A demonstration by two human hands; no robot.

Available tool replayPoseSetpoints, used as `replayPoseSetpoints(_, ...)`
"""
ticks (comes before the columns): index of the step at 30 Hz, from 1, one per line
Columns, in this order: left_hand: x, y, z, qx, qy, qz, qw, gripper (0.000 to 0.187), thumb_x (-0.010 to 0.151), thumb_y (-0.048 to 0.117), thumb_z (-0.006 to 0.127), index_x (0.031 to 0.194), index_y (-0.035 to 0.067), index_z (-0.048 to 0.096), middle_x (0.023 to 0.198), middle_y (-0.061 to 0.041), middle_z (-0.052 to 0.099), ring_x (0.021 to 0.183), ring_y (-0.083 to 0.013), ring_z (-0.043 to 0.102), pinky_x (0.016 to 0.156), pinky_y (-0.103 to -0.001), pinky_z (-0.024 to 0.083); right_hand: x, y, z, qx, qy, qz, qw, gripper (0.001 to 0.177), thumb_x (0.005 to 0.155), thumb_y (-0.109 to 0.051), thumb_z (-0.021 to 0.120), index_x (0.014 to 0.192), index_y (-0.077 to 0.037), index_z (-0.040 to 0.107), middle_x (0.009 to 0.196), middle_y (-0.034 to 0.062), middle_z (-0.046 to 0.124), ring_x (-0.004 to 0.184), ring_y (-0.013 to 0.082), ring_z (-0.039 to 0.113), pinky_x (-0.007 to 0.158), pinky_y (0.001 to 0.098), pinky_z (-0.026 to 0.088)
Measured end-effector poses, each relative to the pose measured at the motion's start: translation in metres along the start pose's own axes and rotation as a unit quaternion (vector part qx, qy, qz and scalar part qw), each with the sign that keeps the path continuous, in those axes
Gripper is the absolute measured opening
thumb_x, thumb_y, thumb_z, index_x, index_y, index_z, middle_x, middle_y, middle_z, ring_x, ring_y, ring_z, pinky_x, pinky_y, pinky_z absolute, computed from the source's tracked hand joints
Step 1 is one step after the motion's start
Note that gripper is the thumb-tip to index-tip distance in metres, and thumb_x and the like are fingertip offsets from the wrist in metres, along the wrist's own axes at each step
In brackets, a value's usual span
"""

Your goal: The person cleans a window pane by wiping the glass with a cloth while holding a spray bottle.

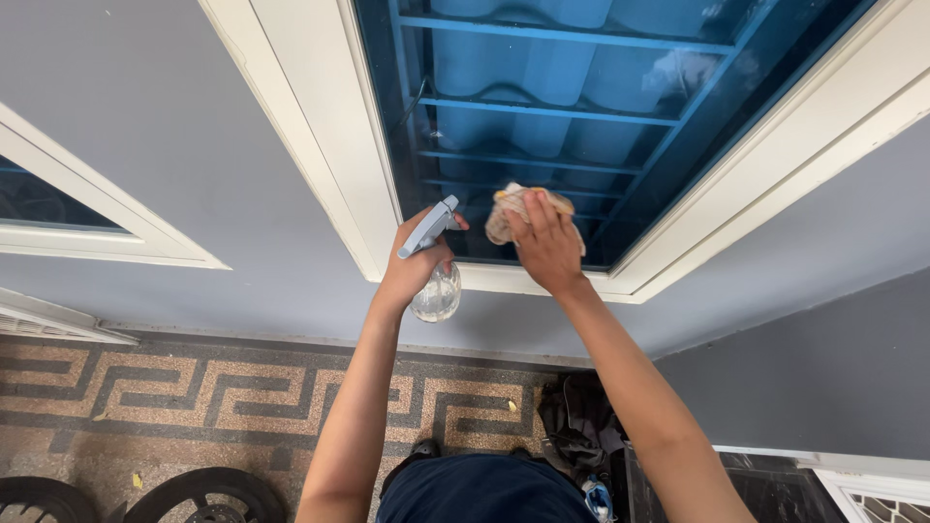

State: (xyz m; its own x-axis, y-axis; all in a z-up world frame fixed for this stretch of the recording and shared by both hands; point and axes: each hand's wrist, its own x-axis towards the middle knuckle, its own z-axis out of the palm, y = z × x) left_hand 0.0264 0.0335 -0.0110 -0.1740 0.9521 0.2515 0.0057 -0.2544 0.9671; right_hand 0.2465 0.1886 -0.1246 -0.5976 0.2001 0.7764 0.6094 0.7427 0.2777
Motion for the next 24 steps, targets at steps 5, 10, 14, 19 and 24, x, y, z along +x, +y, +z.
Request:
replayPoseSetpoints(5, -0.001, 0.0, -0.004, 0.006, 0.002, 0.013, 1.0, 0.042, 0.067, -0.005, 0.053, 0.108, 0.0, 0.066, 0.105, -0.01, 0.074, 0.055, -0.0131, 0.062, 0.058, -0.027, 0.051, -0.002, 0.031, -0.026, 0.029, 0.033, 0.052, 0.998, 0.068, 0.088, -0.008, 0.075, 0.149, -0.009, 0.045, 0.159, 0.0255, 0.032, 0.149, 0.0487, 0.034, 0.113, 0.0658, 0.039)
replayPoseSetpoints(10, 0.001, 0.001, -0.007, 0.005, 0.003, 0.021, 1.0, 0.041, 0.069, -0.005, 0.053, 0.107, 0.001, 0.065, 0.105, -0.009, 0.073, 0.055, -0.0126, 0.062, 0.059, -0.027, 0.052, 0.054, 0.018, -0.032, 0.042, 0.129, 0.089, 0.987, 0.06, 0.099, -0.01, 0.073, 0.15, -0.004, 0.042, 0.16, 0.0269, 0.027, 0.15, 0.0517, 0.029, 0.119, 0.0672, 0.035)
replayPoseSetpoints(14, -0.002, 0.004, -0.009, -0.006, 0.004, 0.019, 1.0, 0.041, 0.07, -0.005, 0.053, 0.108, 0.001, 0.066, 0.104, -0.009, 0.073, 0.055, -0.012, 0.061, 0.058, -0.026, 0.05, 0.061, -0.014, -0.011, 0.044, 0.073, 0.046, 0.995, 0.055, 0.098, -0.015, 0.072, 0.148, -0.007, 0.049, 0.156, 0.024, 0.037, 0.147, 0.0472, 0.036, 0.116, 0.0592, 0.039)
replayPoseSetpoints(19, -0.008, 0.004, -0.015, -0.007, 0.011, 0.016, 1.0, 0.041, 0.069, -0.005, 0.053, 0.108, 0.0, 0.066, 0.103, -0.008, 0.074, 0.054, -0.0118, 0.06, 0.057, -0.026, 0.049, 0.01, -0.022, 0.0, 0.043, -0.015, -0.032, 0.998, 0.048, 0.101, -0.013, 0.07, 0.146, -0.014, 0.054, 0.157, 0.016, 0.045, 0.147, 0.0344, 0.046, 0.11, 0.0494, 0.043)
replayPoseSetpoints(24, -0.017, 0.001, -0.022, 0.01, 0.02, 0.012, 1.0, 0.042, 0.068, -0.005, 0.053, 0.108, 0.0, 0.068, 0.093, -0.01, 0.073, 0.054, -0.0129, 0.061, 0.061, -0.027, 0.051, 0.014, 0.005, -0.021, 0.021, 0.057, 0.035, 0.998, 0.048, 0.098, -0.009, 0.068, 0.144, -0.011, 0.053, 0.154, 0.0216, 0.041, 0.145, 0.0423, 0.041, 0.113, 0.0567, 0.04)
